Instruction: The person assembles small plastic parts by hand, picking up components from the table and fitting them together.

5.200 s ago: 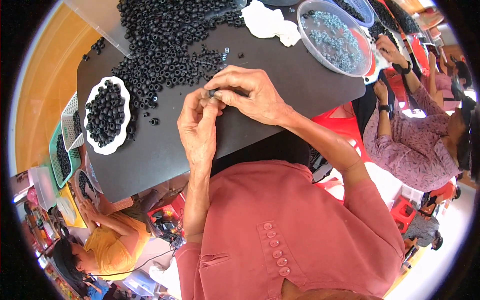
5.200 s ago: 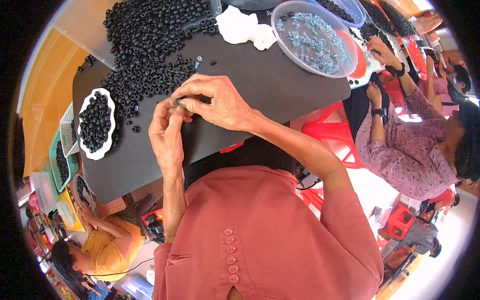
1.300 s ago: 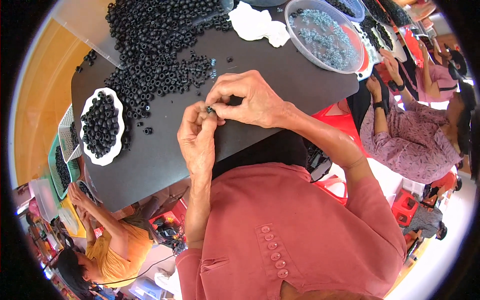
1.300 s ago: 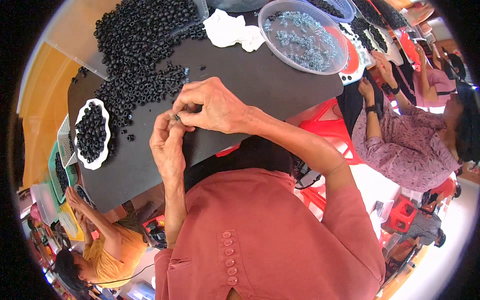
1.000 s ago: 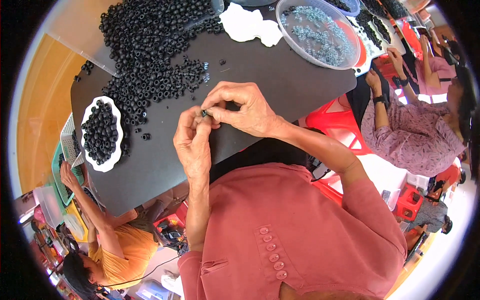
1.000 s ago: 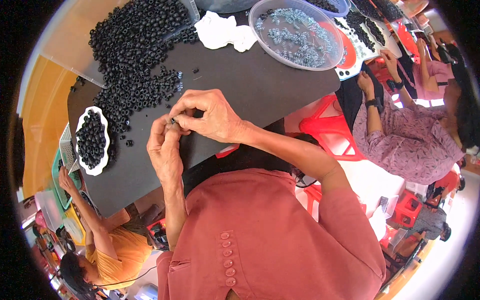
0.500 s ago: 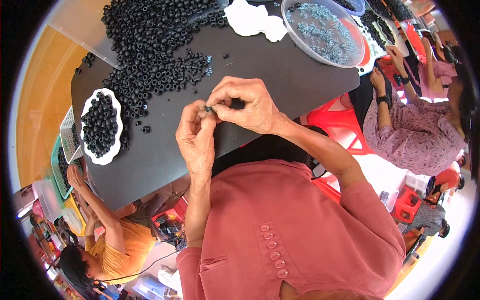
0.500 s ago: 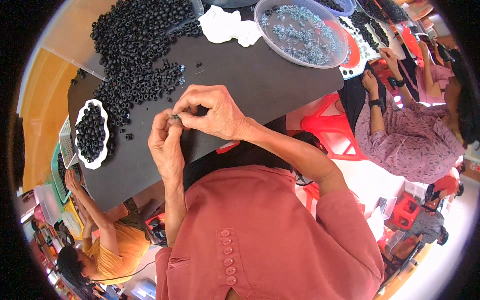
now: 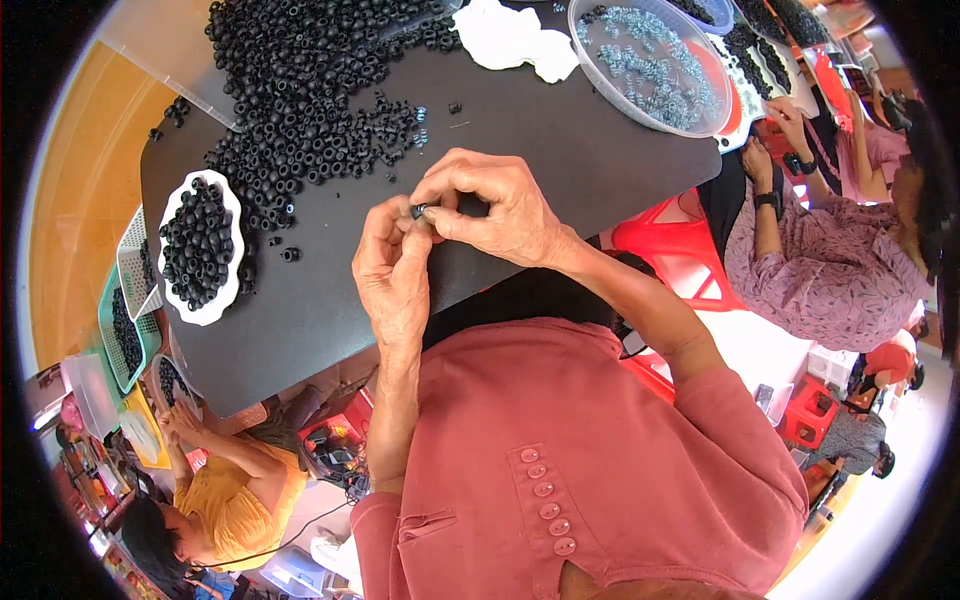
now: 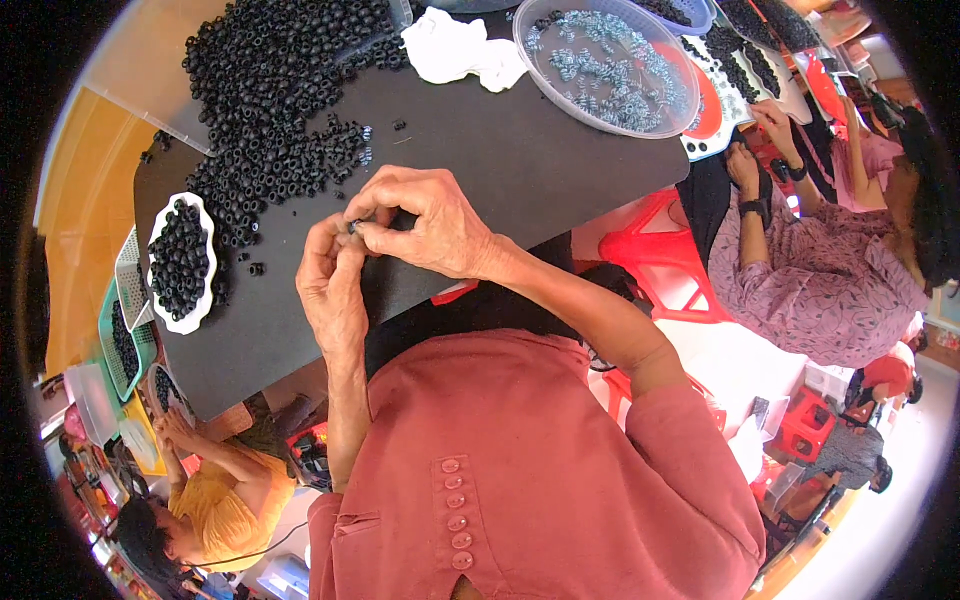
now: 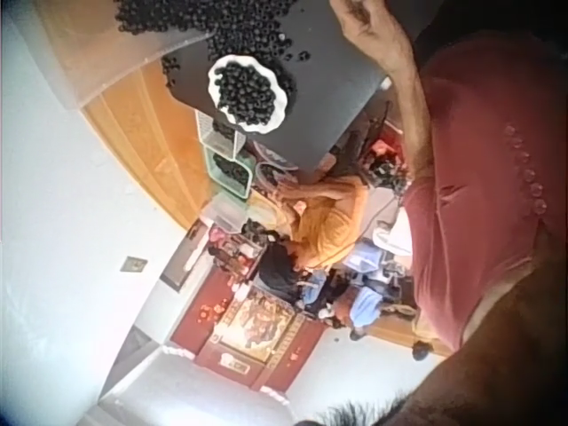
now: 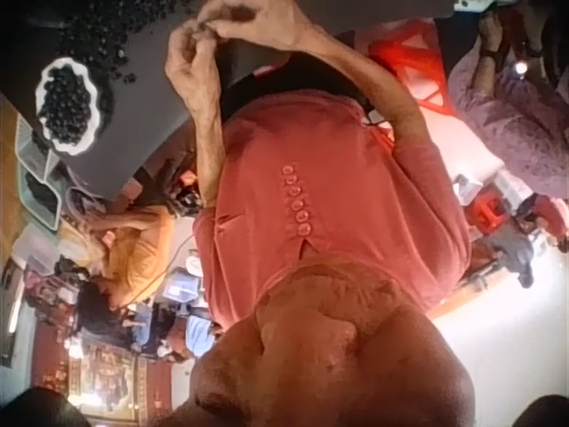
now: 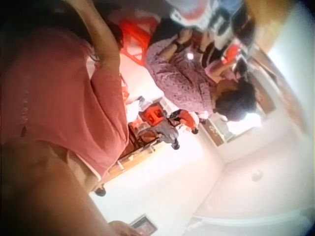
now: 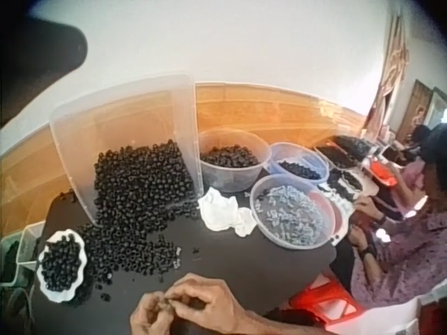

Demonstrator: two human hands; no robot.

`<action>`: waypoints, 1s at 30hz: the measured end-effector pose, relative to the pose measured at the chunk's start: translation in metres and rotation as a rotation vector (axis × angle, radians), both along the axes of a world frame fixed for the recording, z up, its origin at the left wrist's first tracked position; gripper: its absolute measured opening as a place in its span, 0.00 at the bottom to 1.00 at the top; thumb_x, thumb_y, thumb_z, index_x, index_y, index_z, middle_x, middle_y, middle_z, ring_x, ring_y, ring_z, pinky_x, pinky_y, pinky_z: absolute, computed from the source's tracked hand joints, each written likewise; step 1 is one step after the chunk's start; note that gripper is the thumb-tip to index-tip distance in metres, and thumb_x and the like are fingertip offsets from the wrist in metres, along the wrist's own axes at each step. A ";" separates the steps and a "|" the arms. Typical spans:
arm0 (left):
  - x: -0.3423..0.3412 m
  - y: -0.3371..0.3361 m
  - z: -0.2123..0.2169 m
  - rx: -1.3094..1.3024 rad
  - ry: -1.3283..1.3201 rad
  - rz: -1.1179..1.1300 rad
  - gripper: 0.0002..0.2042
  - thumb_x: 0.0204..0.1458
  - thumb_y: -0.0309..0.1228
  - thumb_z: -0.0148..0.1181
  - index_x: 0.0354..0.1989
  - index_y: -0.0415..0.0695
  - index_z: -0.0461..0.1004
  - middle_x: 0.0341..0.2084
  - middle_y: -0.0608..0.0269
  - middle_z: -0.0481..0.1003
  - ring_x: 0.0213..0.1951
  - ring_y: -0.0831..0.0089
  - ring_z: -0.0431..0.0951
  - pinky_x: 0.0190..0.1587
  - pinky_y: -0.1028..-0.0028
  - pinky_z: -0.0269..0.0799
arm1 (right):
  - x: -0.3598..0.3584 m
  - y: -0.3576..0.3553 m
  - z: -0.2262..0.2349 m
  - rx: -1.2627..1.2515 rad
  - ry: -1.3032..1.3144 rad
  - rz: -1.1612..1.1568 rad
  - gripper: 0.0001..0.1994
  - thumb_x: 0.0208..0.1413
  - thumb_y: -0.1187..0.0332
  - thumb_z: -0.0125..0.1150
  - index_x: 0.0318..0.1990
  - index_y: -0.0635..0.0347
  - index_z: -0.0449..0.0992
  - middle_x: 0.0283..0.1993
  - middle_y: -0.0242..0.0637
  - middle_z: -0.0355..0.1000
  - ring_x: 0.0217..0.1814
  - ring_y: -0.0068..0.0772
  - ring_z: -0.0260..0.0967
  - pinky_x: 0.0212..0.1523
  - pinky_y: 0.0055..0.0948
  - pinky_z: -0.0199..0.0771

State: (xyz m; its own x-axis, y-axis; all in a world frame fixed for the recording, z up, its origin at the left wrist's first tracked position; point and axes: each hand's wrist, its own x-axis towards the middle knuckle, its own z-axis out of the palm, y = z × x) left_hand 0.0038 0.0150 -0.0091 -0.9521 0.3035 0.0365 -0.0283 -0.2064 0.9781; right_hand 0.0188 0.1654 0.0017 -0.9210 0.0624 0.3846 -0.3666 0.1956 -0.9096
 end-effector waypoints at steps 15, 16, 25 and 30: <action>-0.001 -0.001 0.006 -0.007 -0.081 0.004 0.08 0.55 0.19 0.51 0.43 0.36 0.71 0.29 0.71 0.70 0.31 0.85 0.70 0.37 0.84 0.67 | 0.002 -0.003 -0.001 0.061 0.060 -0.028 0.06 0.47 0.80 0.61 0.35 0.65 0.78 0.33 0.37 0.73 0.29 0.26 0.72 0.29 0.22 0.73; -0.001 -0.001 0.005 -0.005 -0.081 0.003 0.08 0.55 0.19 0.51 0.43 0.36 0.71 0.29 0.71 0.70 0.31 0.85 0.70 0.37 0.84 0.67 | 0.002 -0.003 -0.001 0.082 0.091 -0.040 0.06 0.48 0.80 0.61 0.35 0.65 0.78 0.32 0.37 0.73 0.29 0.27 0.73 0.29 0.23 0.73; -0.005 -0.007 0.002 0.230 -0.172 0.006 0.07 0.56 0.19 0.49 0.41 0.36 0.71 0.29 0.59 0.75 0.31 0.75 0.73 0.40 0.75 0.71 | -0.022 0.028 0.004 0.352 0.133 -0.231 0.08 0.48 0.77 0.61 0.37 0.62 0.77 0.33 0.35 0.73 0.27 0.25 0.69 0.30 0.25 0.70; -0.005 -0.007 0.001 0.261 -0.164 -0.013 0.07 0.56 0.19 0.50 0.42 0.36 0.71 0.29 0.58 0.75 0.32 0.76 0.74 0.41 0.75 0.72 | -0.064 0.067 -0.003 0.830 0.249 -0.103 0.10 0.46 0.75 0.61 0.38 0.60 0.76 0.38 0.39 0.70 0.31 0.37 0.70 0.33 0.32 0.72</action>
